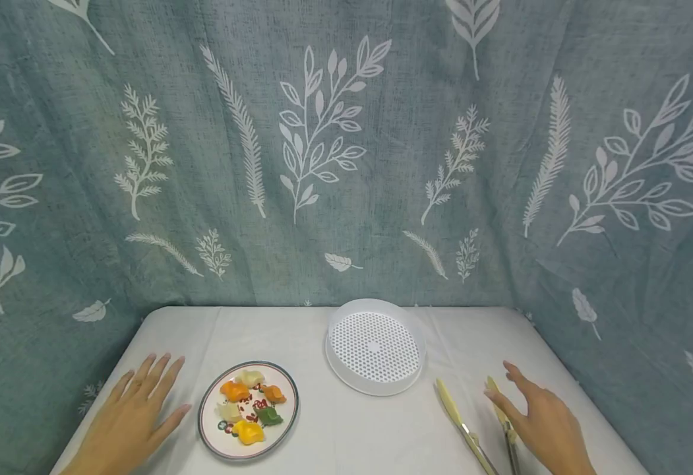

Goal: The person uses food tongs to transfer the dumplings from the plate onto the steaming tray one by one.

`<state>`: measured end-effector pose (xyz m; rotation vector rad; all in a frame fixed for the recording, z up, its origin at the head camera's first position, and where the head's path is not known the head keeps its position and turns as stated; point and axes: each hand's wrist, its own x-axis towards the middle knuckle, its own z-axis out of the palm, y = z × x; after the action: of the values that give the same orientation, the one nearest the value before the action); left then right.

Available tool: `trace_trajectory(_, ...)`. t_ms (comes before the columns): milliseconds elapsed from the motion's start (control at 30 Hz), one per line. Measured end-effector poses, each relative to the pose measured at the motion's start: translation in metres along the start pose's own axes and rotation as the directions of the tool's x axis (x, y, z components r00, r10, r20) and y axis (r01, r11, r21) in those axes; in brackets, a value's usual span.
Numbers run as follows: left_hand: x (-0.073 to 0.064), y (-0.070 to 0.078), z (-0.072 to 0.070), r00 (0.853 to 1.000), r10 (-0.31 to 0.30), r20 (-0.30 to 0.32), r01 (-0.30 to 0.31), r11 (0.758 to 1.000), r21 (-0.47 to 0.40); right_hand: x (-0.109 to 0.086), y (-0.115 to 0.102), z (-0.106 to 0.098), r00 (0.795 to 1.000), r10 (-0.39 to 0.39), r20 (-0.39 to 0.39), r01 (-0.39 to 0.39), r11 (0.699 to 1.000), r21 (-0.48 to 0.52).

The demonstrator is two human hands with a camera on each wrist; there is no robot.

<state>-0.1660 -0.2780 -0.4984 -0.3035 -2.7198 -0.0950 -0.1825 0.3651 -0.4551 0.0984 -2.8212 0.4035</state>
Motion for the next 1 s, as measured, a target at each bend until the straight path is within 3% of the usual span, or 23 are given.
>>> trace_trajectory(167,0.001,0.004,0.002,0.997,-0.052,0.059,0.055,0.997,-0.047,-0.002,0.000,0.003,1.000,0.010,0.025,-0.011,1.000,0.021)
trace_trajectory(367,0.001,0.008,0.005,0.982,-0.119,0.146,0.141,0.979,-0.147,-0.008,0.001,0.010,0.993,0.093,0.068,-0.094,0.995,0.025)
trace_trajectory(467,0.003,0.011,0.007,0.951,-0.180,0.252,0.235,0.950,-0.207,-0.011,0.002,0.015,0.985,0.144,0.091,-0.146,0.989,0.024)
trace_trajectory(600,0.005,0.016,0.011,0.886,-0.246,0.393,0.370,0.886,-0.280,-0.017,0.004,0.023,0.978,0.182,0.098,-0.186,0.982,0.035)
trace_trajectory(700,0.006,0.019,0.014,0.858,-0.264,0.441,0.429,0.841,-0.331,-0.021,0.005,0.026,0.976,0.207,0.070,-0.211,0.976,0.059)
trace_trajectory(867,0.006,0.020,0.020,0.844,-0.269,0.464,0.471,0.786,-0.401,-0.025,0.007,0.030,0.966,0.256,0.042,-0.260,0.960,0.101)
trace_trajectory(1000,0.006,0.021,0.025,0.832,-0.275,0.482,0.493,0.766,-0.412,-0.025,0.010,0.032,0.954,0.285,0.091,-0.294,0.950,0.106)
